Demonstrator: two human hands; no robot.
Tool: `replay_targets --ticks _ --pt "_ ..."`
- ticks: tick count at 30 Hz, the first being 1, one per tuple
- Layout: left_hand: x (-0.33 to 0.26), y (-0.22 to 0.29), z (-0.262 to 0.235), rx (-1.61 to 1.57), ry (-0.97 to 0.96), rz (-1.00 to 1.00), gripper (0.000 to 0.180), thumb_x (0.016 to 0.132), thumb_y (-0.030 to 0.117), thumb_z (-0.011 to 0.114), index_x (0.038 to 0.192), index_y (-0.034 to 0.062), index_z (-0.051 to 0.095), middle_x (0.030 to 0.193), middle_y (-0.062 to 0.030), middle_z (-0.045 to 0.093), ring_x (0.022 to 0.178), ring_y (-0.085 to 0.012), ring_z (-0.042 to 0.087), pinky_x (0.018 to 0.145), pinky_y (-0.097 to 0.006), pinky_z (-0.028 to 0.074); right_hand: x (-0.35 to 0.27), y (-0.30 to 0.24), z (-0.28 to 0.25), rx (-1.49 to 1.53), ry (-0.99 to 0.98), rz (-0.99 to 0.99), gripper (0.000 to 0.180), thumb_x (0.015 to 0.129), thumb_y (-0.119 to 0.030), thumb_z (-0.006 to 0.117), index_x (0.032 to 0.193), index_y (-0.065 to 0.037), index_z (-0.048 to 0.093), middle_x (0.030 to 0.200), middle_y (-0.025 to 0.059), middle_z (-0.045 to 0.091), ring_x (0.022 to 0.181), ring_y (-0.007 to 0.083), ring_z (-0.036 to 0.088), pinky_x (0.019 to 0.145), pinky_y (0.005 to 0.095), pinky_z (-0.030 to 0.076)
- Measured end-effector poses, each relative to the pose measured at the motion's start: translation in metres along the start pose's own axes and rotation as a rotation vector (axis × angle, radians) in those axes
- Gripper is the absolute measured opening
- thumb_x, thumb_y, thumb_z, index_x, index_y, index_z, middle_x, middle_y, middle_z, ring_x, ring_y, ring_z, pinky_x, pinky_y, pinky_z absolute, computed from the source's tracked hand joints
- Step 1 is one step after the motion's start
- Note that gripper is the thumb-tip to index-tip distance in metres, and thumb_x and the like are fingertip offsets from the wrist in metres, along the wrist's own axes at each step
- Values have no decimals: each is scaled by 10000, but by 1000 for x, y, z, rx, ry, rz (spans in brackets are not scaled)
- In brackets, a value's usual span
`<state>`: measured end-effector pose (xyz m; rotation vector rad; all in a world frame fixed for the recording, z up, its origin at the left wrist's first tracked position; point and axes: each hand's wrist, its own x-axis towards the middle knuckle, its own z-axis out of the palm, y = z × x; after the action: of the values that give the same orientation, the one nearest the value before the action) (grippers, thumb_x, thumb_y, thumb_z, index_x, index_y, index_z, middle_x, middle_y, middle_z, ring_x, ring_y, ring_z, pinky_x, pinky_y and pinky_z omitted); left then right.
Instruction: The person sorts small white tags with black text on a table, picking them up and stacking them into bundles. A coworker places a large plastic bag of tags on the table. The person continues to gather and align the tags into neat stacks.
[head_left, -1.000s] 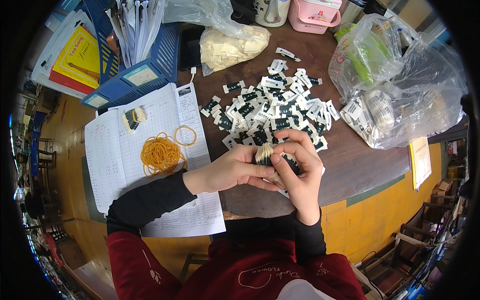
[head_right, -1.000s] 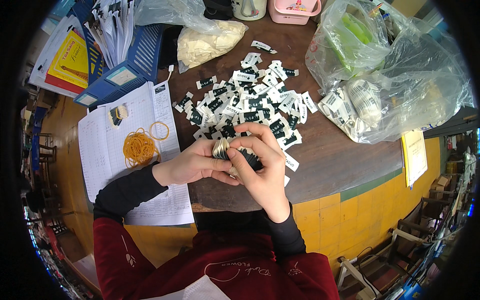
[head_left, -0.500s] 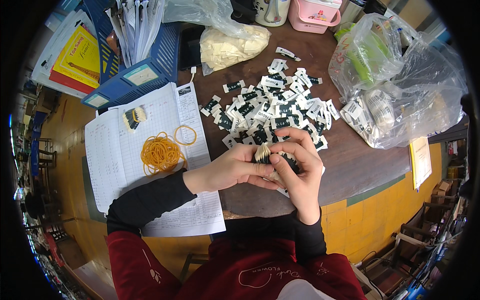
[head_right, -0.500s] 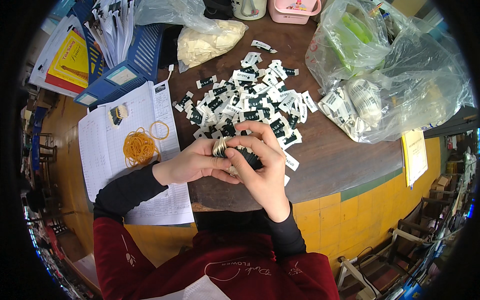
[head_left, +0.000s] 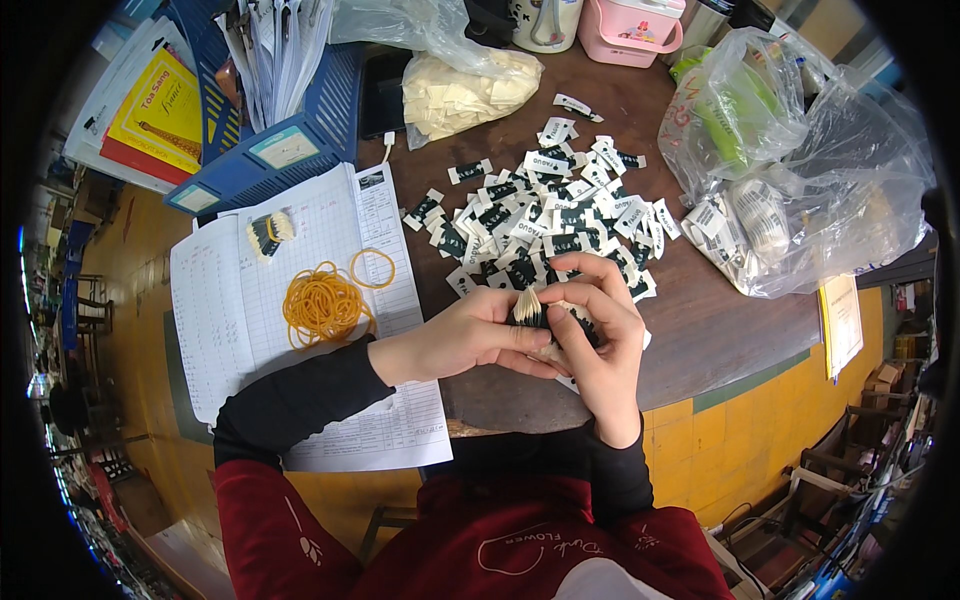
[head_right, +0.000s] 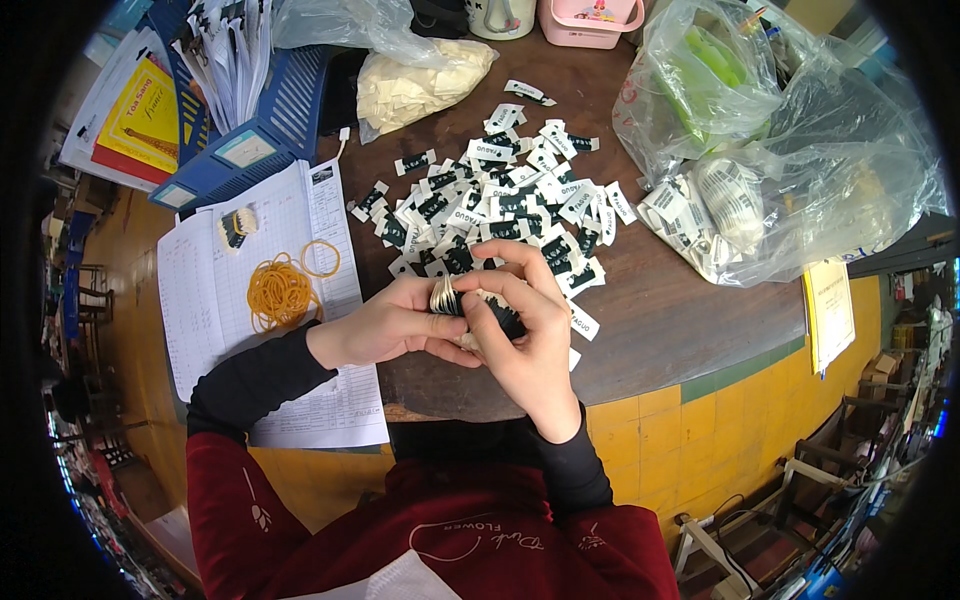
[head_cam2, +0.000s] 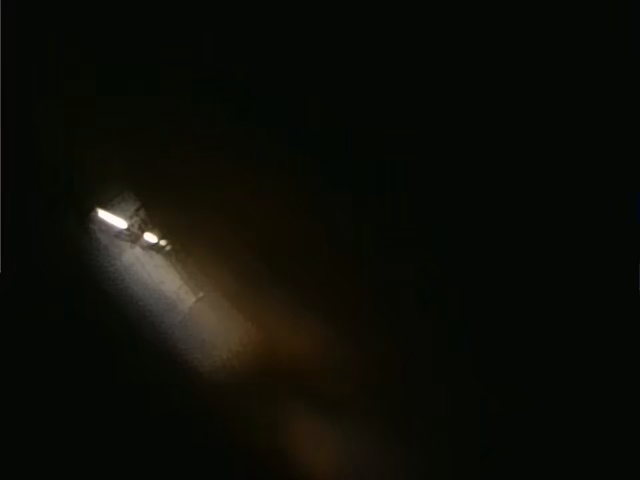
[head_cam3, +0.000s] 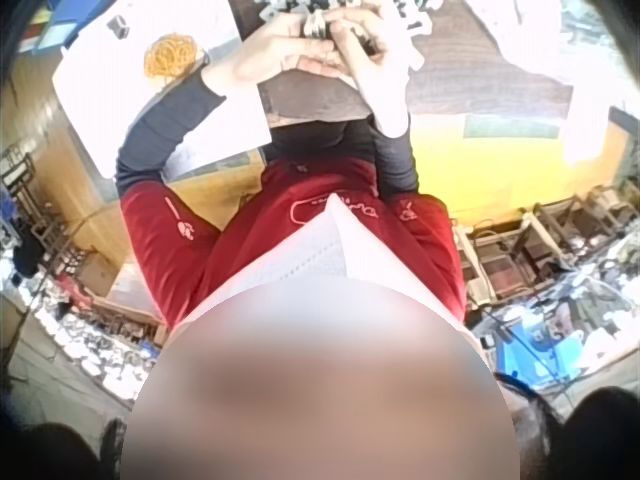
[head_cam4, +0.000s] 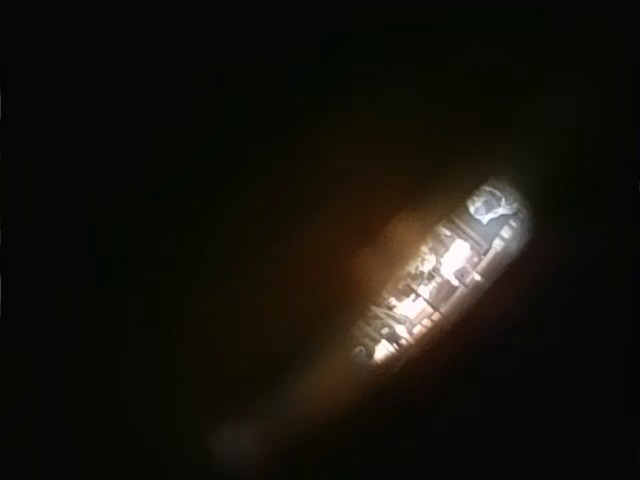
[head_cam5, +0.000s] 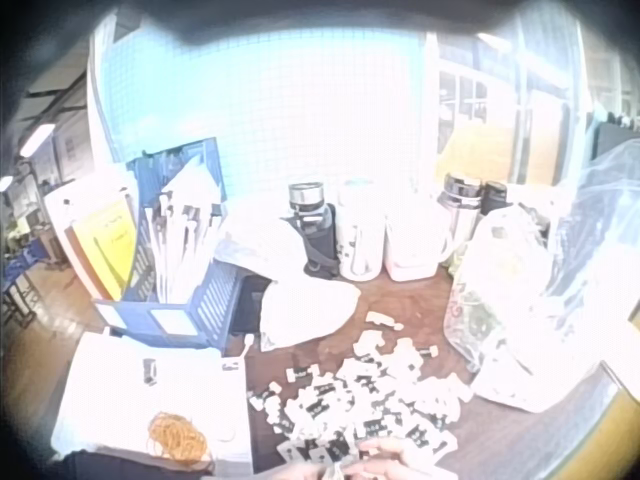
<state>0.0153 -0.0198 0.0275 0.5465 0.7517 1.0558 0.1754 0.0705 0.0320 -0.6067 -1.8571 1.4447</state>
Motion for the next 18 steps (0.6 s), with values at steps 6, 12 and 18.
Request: replay_targets --ticks 6,12,18 --pt "-1 2 3 6 9 -5 296 995 77 544 1259 -44 491 1174 -119 588 1134 -266 631 978 -427 557 0 -1 0 -26 -4 -14 159 791 29 684 946 5 709 1167 108 616 868 157 622 781 278 485" --pt "-1 4 3 23 18 -9 265 988 65 544 1225 -47 512 1173 -126 596 1127 -262 634 967 -421 564 1 1 2 -24 45 -29 147 792 25 680 936 1 703 1175 107 613 863 165 623 782 281 486" --pt "-1 3 3 16 26 -14 287 983 68 548 1242 -50 510 1166 -124 603 1095 -233 642 962 -416 566 0 1 0 -59 -13 -65 159 786 13 697 943 -11 711 1181 108 612 847 171 624 778 286 488"
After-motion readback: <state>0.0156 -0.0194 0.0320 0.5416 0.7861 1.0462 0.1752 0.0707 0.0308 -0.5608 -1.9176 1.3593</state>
